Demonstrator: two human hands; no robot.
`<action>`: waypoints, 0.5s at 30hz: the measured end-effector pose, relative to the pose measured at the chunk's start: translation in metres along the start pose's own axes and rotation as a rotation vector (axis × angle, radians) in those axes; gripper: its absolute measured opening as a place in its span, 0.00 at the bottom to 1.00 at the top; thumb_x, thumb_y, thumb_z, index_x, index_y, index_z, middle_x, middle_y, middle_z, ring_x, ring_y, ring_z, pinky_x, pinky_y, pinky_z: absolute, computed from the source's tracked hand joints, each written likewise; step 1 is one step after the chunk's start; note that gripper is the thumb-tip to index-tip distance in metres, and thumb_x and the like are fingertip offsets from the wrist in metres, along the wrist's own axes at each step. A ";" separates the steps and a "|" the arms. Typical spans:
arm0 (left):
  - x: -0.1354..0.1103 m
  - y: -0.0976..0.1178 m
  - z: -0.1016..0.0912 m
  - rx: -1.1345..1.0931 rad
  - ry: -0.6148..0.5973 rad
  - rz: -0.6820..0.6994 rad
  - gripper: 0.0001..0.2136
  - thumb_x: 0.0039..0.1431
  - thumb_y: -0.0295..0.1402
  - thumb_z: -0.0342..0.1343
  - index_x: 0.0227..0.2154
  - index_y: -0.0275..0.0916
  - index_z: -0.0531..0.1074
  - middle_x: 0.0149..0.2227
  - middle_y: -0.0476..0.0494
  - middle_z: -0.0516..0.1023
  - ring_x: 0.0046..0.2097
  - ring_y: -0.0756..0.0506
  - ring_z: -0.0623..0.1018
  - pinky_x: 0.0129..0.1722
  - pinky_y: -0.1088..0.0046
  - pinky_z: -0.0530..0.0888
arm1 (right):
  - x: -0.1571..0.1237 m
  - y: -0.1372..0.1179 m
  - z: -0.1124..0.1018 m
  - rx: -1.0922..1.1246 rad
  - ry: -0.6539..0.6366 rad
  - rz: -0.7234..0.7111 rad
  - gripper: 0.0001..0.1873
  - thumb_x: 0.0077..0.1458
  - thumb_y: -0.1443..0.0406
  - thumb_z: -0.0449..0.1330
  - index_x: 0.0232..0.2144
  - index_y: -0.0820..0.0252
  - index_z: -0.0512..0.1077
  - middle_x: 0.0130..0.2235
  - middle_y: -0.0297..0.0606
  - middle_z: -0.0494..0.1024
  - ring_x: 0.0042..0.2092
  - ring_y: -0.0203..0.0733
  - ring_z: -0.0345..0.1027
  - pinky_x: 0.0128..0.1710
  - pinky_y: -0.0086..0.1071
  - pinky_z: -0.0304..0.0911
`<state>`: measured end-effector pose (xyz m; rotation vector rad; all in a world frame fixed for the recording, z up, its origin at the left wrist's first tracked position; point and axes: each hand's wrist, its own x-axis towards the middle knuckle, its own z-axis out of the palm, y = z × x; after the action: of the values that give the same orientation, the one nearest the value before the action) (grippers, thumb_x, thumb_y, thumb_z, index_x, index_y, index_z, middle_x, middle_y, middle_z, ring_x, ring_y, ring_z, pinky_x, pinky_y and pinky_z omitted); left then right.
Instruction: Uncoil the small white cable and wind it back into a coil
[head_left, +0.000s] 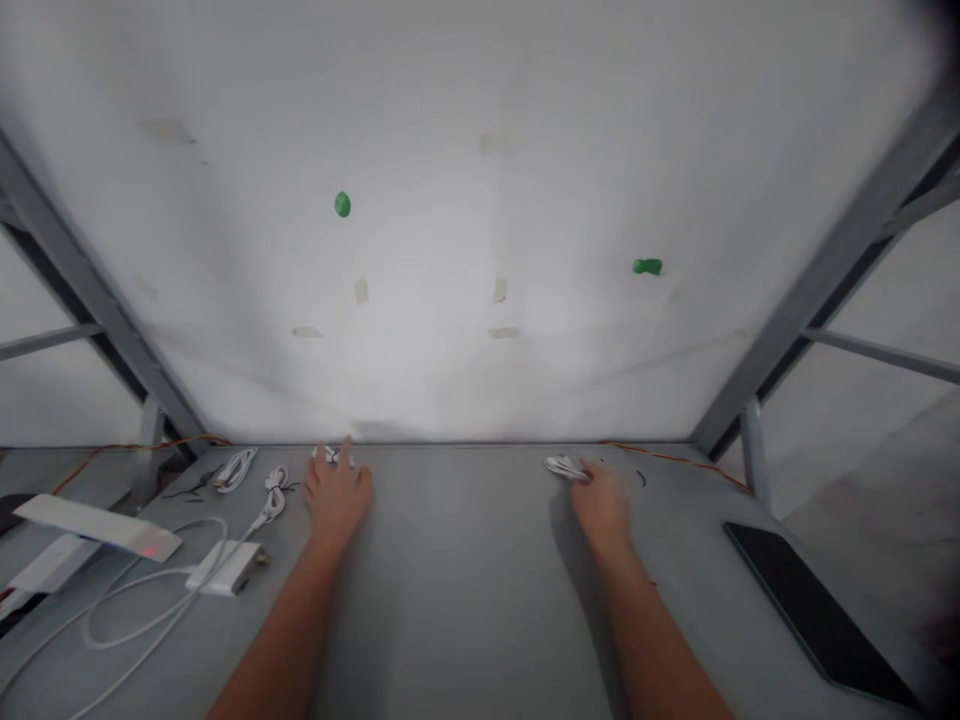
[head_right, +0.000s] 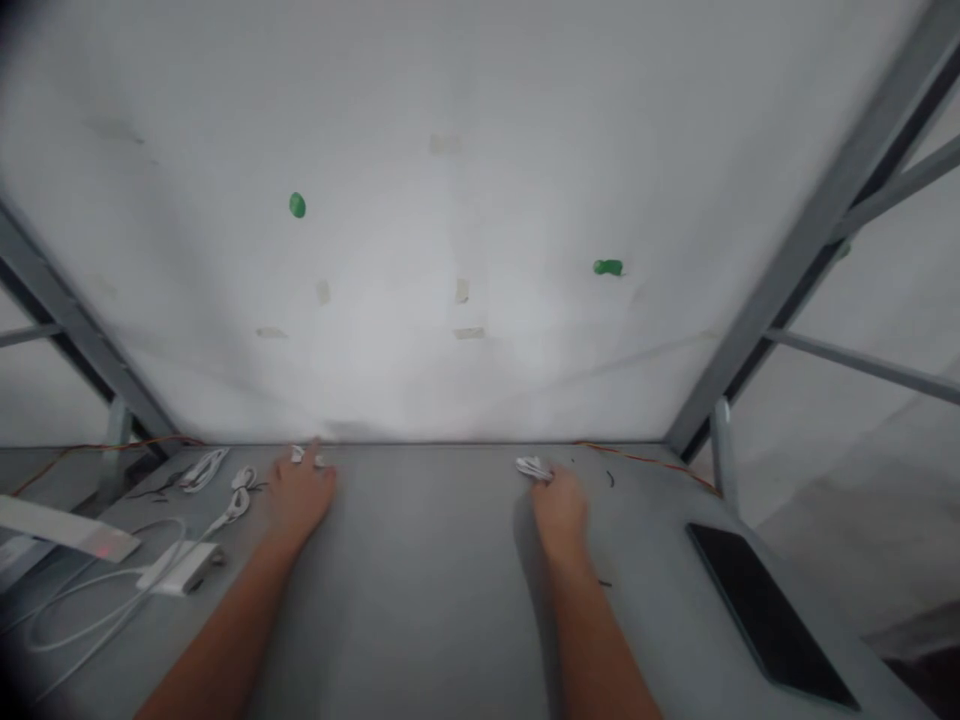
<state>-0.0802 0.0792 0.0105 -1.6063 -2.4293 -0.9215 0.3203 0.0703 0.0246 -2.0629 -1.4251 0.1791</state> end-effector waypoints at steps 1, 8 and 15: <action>0.002 -0.005 0.001 0.052 -0.027 -0.025 0.26 0.66 0.37 0.52 0.66 0.37 0.67 0.71 0.23 0.58 0.69 0.23 0.61 0.63 0.42 0.61 | 0.001 0.002 -0.003 -0.061 0.004 0.003 0.18 0.58 0.72 0.55 0.46 0.67 0.80 0.41 0.58 0.82 0.43 0.57 0.77 0.46 0.46 0.66; -0.008 0.011 0.010 -0.140 -0.233 0.213 0.12 0.64 0.29 0.51 0.45 0.33 0.77 0.47 0.30 0.80 0.53 0.35 0.76 0.57 0.60 0.68 | -0.030 -0.043 0.024 0.057 -0.027 -0.271 0.12 0.60 0.69 0.55 0.43 0.64 0.77 0.44 0.52 0.80 0.48 0.54 0.73 0.49 0.41 0.63; -0.066 0.073 0.009 -0.737 -0.413 0.070 0.02 0.53 0.31 0.64 0.28 0.43 0.76 0.28 0.47 0.77 0.32 0.44 0.73 0.37 0.70 0.66 | -0.077 -0.078 0.048 0.266 -0.386 -0.564 0.12 0.69 0.63 0.49 0.36 0.56 0.71 0.35 0.40 0.79 0.36 0.43 0.70 0.38 0.33 0.59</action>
<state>0.0140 0.0497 0.0089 -2.2811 -2.3823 -1.7742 0.2051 0.0395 0.0120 -1.3948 -2.0322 0.5173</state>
